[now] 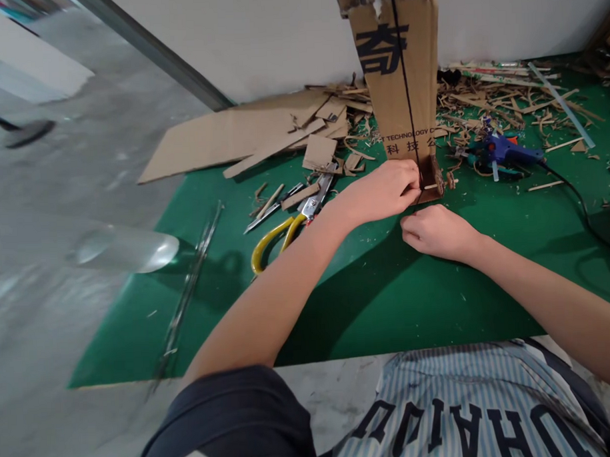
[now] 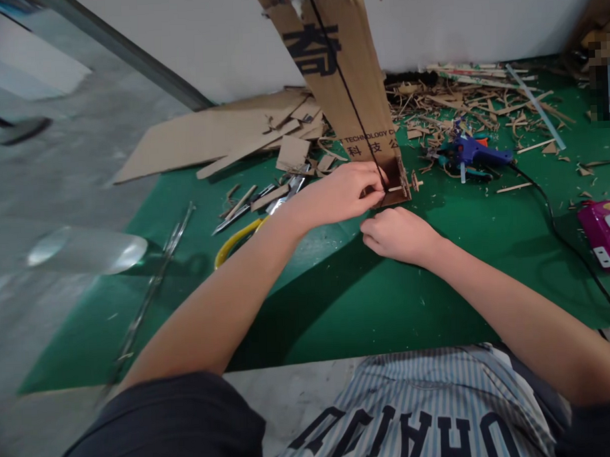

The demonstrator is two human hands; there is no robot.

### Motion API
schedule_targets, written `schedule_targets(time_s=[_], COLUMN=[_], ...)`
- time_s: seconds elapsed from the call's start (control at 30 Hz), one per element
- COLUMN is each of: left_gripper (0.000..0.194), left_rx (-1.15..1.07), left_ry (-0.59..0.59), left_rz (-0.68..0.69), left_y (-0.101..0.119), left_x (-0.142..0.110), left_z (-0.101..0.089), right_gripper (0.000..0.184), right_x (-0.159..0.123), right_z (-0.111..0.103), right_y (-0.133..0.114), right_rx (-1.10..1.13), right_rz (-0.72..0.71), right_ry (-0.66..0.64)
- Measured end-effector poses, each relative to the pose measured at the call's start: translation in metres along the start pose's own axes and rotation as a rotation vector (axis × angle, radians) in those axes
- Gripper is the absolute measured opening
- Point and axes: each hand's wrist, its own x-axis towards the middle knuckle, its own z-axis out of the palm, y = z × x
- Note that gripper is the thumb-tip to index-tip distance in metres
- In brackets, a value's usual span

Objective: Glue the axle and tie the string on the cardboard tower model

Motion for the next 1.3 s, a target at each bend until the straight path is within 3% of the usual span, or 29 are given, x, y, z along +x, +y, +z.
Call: schedule_targets(time_s=[0.6, 0.77, 0.9, 1.13, 1.3], left_gripper=[0.024, 0.017, 0.009, 0.015, 0.019], left_rx=[-0.042, -0.022, -0.015, -0.267, -0.307], left_ry=[-0.032, 0.015, 0.04, 0.075, 0.169], left_rz=[-0.004, -0.037, -0.085, -0.064, -0.156], left_y=[0.002, 0.001, -0.001, 0.003, 0.004], left_x=[-0.002, -0.001, 0.0, -0.001, -0.001], left_z=[-0.001, -0.001, -0.002, -0.004, -0.003], right_gripper=[0.023, 0.023, 0.018, 0.035, 0.038], right_x=[-0.004, -0.013, -0.021, -0.023, -0.023], right_z=[-0.004, 0.002, 0.0, -0.011, -0.015], right_y=[-0.012, -0.001, 0.008, 0.016, 0.018], right_rx=[0.073, 0.059, -0.012, -0.017, 0.049], right_rz=[-0.041, -0.032, 0.055, 0.316, 0.349], right_ry=[-0.014, 0.135, 0.295, 0.476, 0.63])
